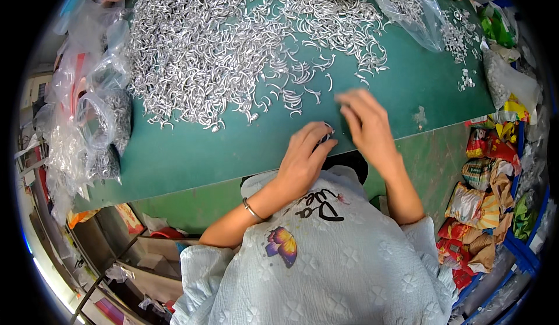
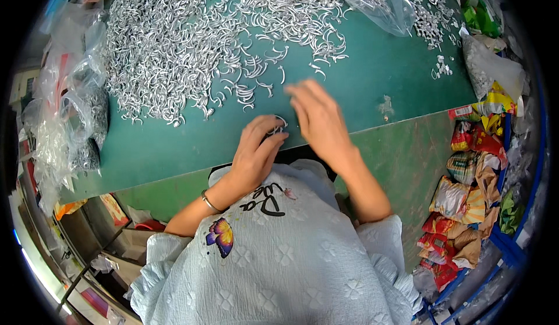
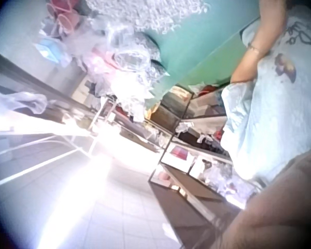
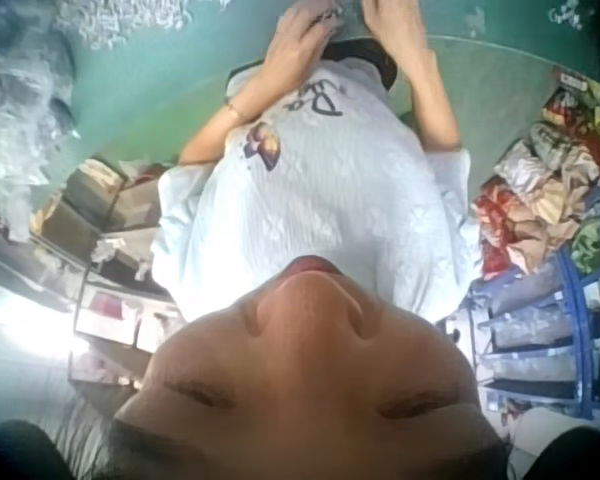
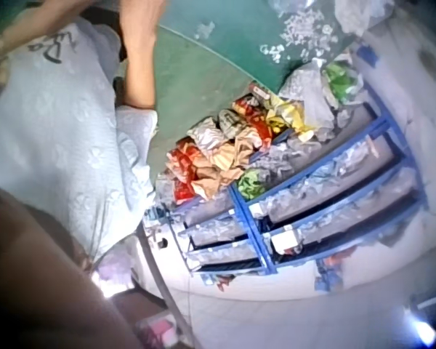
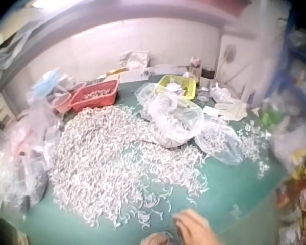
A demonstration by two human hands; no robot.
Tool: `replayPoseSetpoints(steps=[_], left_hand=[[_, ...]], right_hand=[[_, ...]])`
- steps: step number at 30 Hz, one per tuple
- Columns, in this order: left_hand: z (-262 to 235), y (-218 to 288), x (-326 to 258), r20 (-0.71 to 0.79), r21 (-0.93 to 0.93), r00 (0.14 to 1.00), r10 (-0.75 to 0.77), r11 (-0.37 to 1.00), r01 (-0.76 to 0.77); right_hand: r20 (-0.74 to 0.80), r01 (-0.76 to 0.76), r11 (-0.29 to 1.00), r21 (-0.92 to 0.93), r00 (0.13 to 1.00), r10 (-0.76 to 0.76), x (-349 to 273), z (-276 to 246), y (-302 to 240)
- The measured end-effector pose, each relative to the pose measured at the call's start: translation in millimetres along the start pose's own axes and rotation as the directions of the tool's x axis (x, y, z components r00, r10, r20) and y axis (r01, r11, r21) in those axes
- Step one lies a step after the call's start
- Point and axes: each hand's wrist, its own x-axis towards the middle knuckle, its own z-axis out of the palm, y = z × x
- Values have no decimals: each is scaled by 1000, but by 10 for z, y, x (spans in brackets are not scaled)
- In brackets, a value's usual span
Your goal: The person sorts small silver C-shaped metal parts on a green workbench by hand, picking them from a large central pile and gathering them into smaller groups before placing them into plastic bags.
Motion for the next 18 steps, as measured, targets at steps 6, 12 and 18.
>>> replayPoseSetpoints(steps=[6, 12, 18], left_hand=[[-32, 59, 135, 162, 190, 986, 39, 979, -70], [-114, 25, 58, 140, 110, 989, 45, 992, -61], [-213, -41, -14, 146, 63, 987, 61, 995, -71]], right_hand=[[38, 217, 906, -363, 975, -218, 241, 38, 200], [31, 183, 969, -167, 983, -180, 120, -24, 85], [-16, 85, 973, -213, 996, -90, 73, 99, 90]])
